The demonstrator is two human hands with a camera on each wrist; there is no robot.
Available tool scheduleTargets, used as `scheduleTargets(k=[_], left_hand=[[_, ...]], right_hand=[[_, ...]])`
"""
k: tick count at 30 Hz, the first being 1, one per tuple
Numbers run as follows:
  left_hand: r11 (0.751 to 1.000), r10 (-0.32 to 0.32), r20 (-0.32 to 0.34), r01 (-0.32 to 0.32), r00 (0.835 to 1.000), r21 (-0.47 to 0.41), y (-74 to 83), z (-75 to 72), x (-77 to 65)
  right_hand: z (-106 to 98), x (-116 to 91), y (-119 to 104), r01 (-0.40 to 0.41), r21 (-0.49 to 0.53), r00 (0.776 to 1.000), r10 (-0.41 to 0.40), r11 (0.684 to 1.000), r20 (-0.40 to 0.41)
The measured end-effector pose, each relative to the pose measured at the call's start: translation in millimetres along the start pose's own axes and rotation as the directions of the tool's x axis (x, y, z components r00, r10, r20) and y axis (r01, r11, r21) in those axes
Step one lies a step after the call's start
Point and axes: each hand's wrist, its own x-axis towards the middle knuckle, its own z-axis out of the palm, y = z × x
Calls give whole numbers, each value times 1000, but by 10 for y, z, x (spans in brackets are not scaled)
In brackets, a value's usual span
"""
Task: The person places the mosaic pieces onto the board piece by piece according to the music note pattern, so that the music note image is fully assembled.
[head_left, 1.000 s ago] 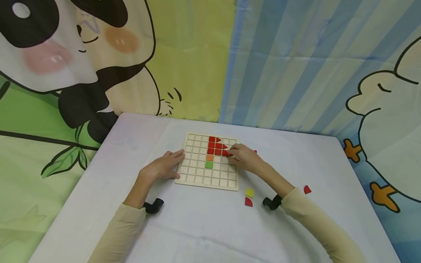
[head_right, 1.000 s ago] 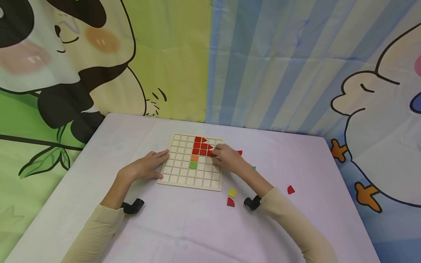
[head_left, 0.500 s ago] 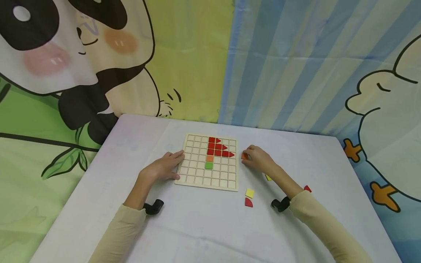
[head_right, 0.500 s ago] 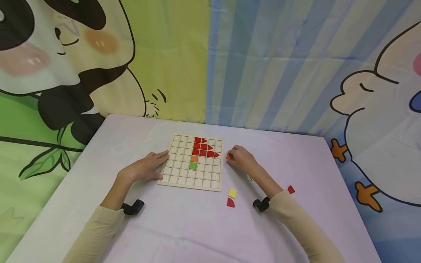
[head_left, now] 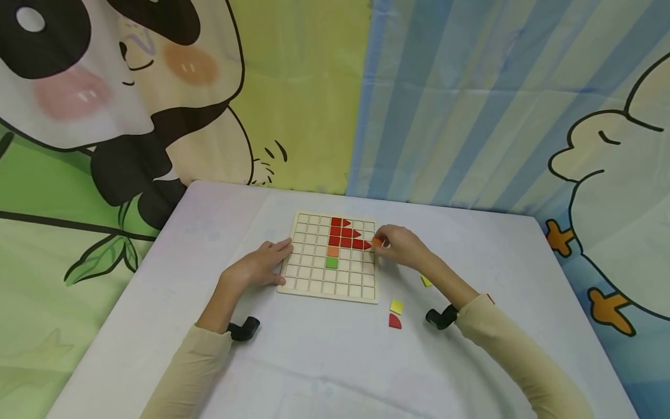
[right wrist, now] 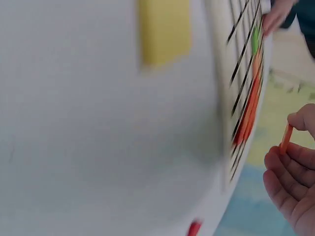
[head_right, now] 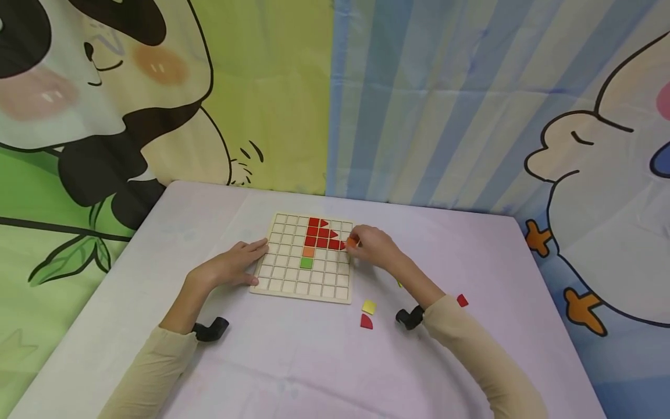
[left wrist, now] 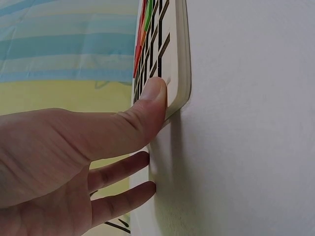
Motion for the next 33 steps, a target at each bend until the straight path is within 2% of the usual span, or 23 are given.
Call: scheduleTargets(k=[3, 7, 11, 14, 16, 18, 26, 33], left_hand=[[1000, 7, 0, -7, 1000, -2, -16, -13, 5], [1000, 14, -4, -14, 1000, 4, -33, 2, 14], [1000, 18, -6, -18, 1000, 14, -42, 13, 27], [1000, 16, -2, -16, 1000, 14, -40, 15, 28], [1000, 11, 1, -11, 1000, 13, -42, 16, 22], [1000, 5, 1, -5, 1000, 11, -44, 12, 17], [1000, -2, 7, 2, 1000, 6, -28, 18, 15], [1000, -3, 7, 2, 1000, 5, -12, -10, -1]], right_hand=[[57, 19, -273, 152, -45, 988, -153, 987, -34], [223, 37, -570, 321, -98, 945, -325, 942, -27], [408, 70, -717, 412, -124, 910, -414, 903, 10], [518, 95, -733, 465, -134, 882, -471, 875, -14], [554, 105, -730, 479, -129, 873, -486, 868, -32], [573, 113, -727, 484, -110, 870, -491, 868, -49], [617, 107, -723, 418, -70, 908, -419, 906, 1], [619, 114, -743, 405, -32, 914, -405, 914, 4]])
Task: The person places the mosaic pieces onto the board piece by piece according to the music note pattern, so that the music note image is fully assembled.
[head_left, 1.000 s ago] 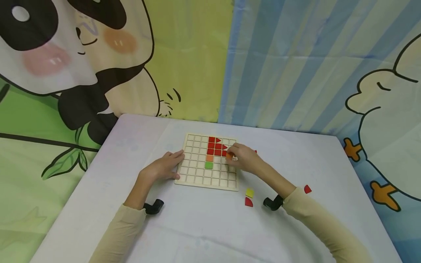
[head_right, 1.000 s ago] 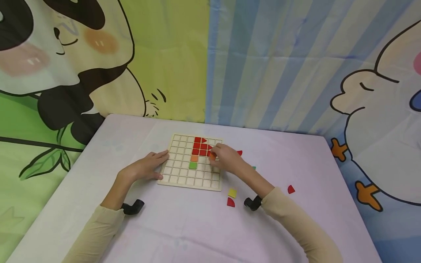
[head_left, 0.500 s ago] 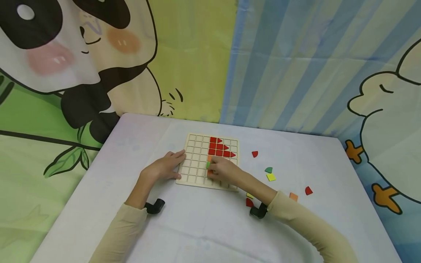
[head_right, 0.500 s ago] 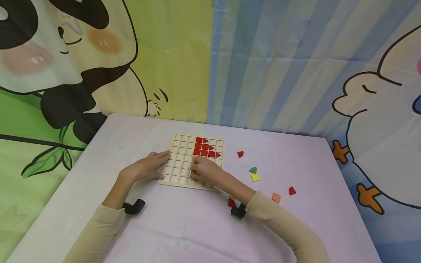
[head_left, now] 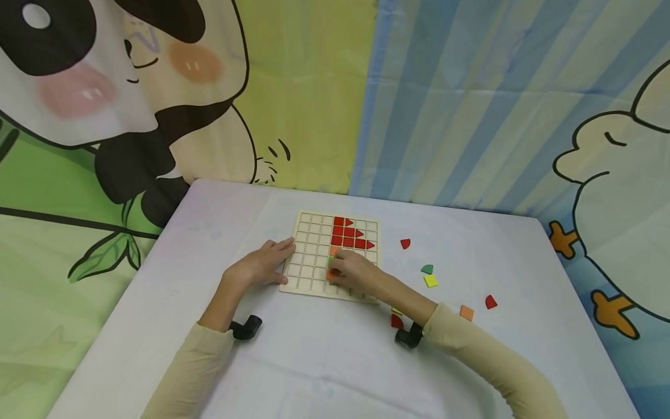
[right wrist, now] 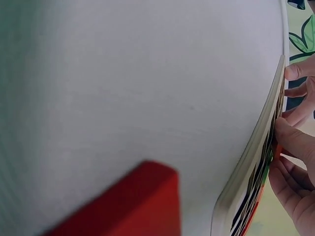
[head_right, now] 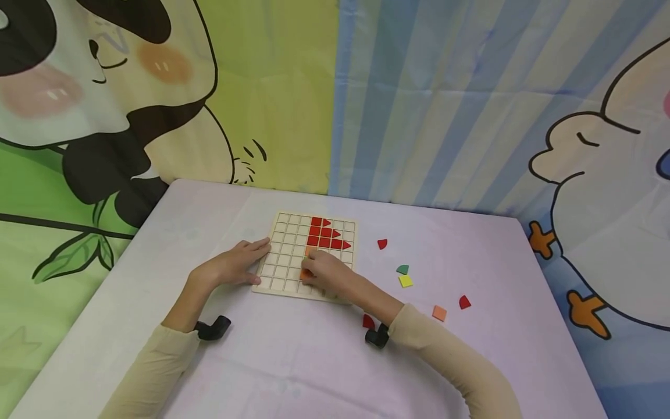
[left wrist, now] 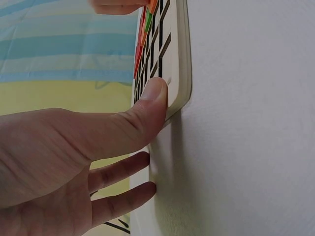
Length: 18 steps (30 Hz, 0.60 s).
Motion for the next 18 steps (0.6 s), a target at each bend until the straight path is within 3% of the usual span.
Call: scheduleTargets(k=[7, 11, 18], left_hand=[[1000, 19, -9, -19, 1000, -2, -10, 8, 20], [1000, 30, -11, -30, 999, 5, -7, 23, 19], [1000, 1, -14, -1, 1000, 10, -5, 18, 11]], right_hand=[[-22, -46, -20, 2, 2, 999, -2, 1000, 39], [-83, -204, -8, -5, 2, 999, 5, 1000, 36], [-239, -654, 206, -171, -5, 985, 171, 985, -9]])
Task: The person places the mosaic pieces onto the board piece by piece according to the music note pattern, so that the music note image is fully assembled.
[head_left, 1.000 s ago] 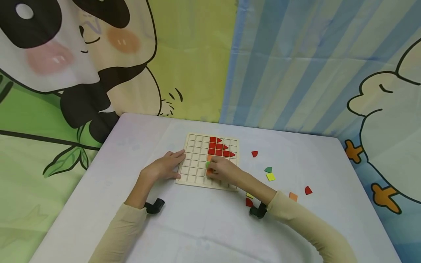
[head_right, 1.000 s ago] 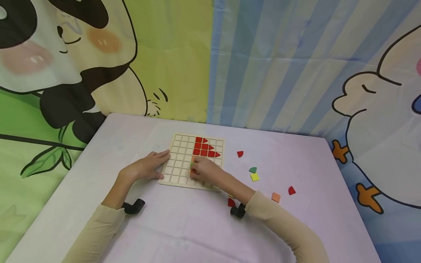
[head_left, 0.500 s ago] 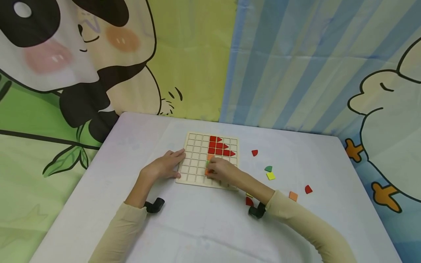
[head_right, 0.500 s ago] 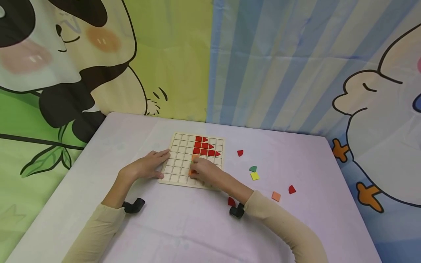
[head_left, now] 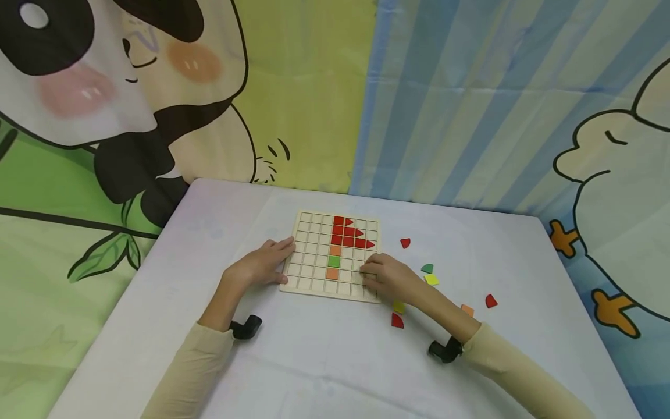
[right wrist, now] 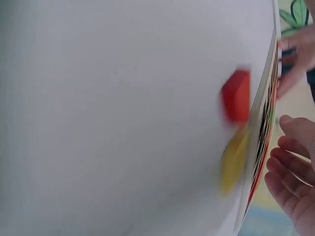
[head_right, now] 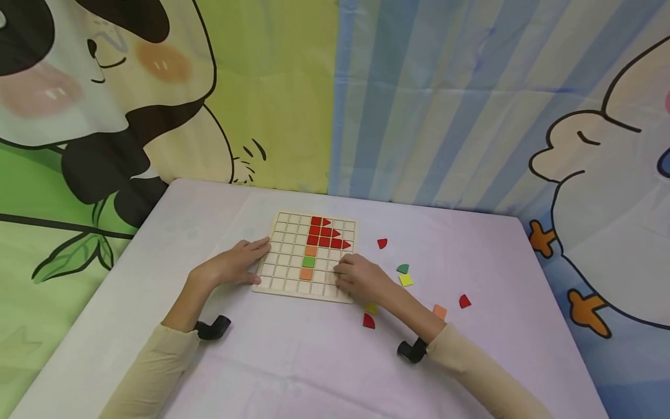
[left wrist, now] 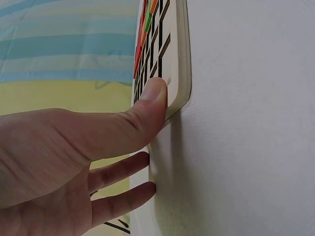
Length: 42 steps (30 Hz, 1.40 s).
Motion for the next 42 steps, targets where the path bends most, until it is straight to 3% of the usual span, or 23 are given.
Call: scheduleTargets(k=[6, 14, 19, 23, 30, 36, 42], left_hand=[[1000, -5, 4, 5, 1000, -5, -15, 2, -16], [1000, 3, -1, -3, 1000, -13, -29, 16, -8], [1000, -3, -1, 3, 1000, -4, -36, 13, -19], [1000, -9, 5, 9, 1000, -1, -37, 10, -25], [1000, -8, 7, 8, 1000, -7, -15, 11, -16], [1000, 1, 8, -1, 1000, 0, -6, 7, -10], [1000, 0, 5, 0, 1000, -1, -11, 7, -13]], right_hand=[[-194, -263, 304, -147, 1, 987, 146, 989, -64], [-420, -558, 711, -346, 79, 930, 353, 935, -103], [-440, -760, 890, -425, 119, 894, 437, 897, -103], [-405, -825, 962, -444, 147, 884, 459, 884, -91], [-382, -670, 1051, -459, 169, 880, 472, 873, -51], [-406, -404, 1024, -442, 171, 895, 445, 880, 22], [-387, -147, 978, -491, 122, 871, 483, 863, 92]])
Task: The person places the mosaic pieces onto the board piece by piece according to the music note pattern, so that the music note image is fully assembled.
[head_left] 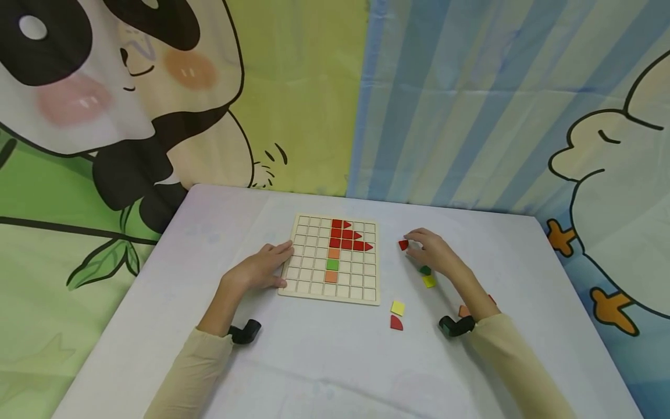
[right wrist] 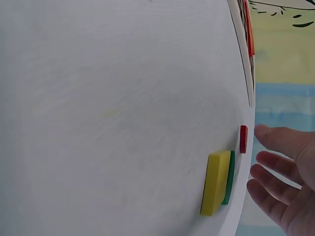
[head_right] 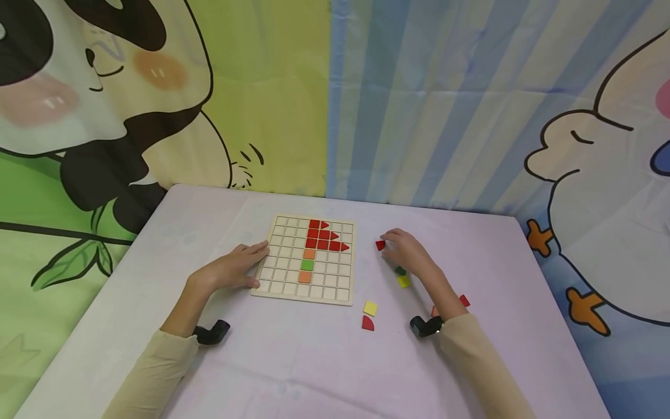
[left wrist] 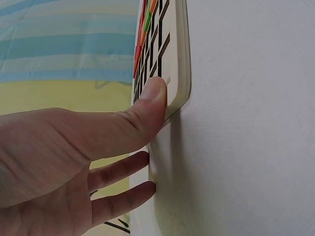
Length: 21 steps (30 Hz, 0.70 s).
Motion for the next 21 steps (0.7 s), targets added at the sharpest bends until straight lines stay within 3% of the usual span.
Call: scheduleTargets(k=[8, 21], left_hand=[[1000, -2, -1, 2, 1000, 5, 8, -1, -3], [1000, -8, -1, 8, 1000, 1, 10, 1, 10]], right_hand=[[85, 167, -26, 84, -170, 996, -84, 982, 9], [101, 178, -103, 48, -253, 998, -53, 966, -16]])
